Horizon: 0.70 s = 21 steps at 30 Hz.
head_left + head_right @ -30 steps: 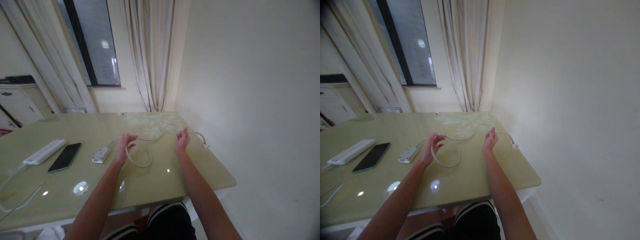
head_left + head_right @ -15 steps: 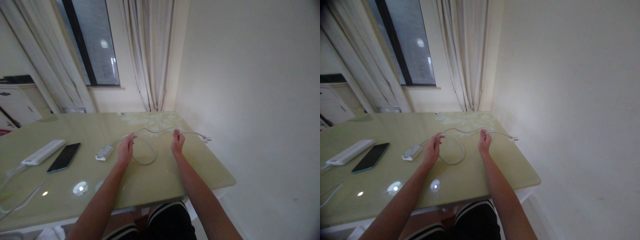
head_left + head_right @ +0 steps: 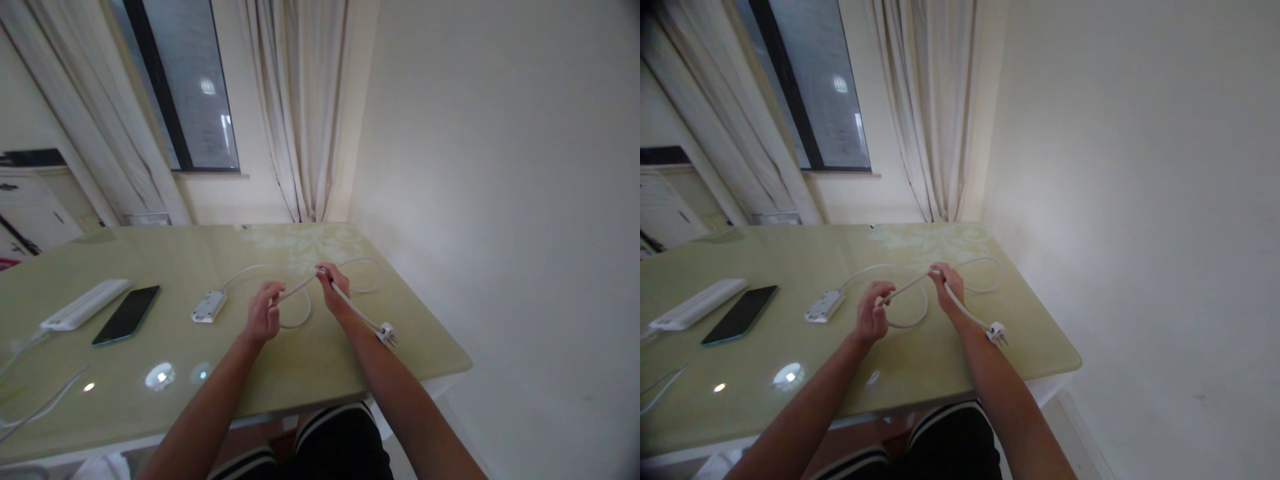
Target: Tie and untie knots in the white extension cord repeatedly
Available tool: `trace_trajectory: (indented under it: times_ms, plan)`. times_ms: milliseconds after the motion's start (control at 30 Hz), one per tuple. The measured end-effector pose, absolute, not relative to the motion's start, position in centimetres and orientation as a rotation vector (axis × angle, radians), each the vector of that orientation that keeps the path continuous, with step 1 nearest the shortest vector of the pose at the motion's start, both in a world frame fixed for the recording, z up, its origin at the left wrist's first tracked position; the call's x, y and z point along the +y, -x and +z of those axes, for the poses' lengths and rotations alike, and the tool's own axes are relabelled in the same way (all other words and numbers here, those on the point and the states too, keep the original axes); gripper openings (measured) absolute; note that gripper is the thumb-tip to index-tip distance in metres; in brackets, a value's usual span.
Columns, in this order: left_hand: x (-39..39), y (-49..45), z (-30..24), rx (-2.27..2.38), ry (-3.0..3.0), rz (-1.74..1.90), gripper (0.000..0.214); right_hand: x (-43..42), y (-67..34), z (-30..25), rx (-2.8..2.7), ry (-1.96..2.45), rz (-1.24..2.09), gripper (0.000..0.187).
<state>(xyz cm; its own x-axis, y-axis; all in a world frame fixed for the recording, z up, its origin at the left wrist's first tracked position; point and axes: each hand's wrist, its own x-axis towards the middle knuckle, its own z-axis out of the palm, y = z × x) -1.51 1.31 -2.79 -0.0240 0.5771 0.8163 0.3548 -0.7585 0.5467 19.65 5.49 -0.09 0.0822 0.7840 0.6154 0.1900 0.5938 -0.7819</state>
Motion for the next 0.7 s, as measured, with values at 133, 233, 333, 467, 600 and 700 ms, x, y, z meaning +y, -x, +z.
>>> trace_trajectory:
  times_ms: [133, 233, 333, 467, 600, 700]
  plan:
    - [1.7, 0.9, -2.3, 1.069, -1.749, 1.892, 0.059, 6.1, -20.1, -0.5, -1.424, 0.887, 0.422, 0.029]
    - [2.0, 1.0, -2.3, 1.222, -2.158, 1.387, 0.043, 6.0, -20.0, -0.5, -1.371, 0.901, 0.407, 0.029]
    - [2.0, 0.4, -3.0, 1.192, -2.542, 0.869, 0.037, 5.7, -19.8, -0.3, -1.332, 0.892, 0.420, 0.027]
    - [2.1, -0.7, -3.6, 1.250, -2.687, 0.660, 0.031, 5.4, -19.7, 0.0, -1.320, 0.891, 0.415, 0.028]
    - [2.1, -0.7, -3.4, 1.244, -2.759, 0.702, 0.020, 5.4, -20.1, 0.5, -1.281, 0.913, 0.386, 0.031]
    - [1.8, -0.4, -2.8, 1.160, -2.718, 0.952, 0.030, 5.6, -20.9, 1.1, -1.258, 0.965, 0.311, 0.035]
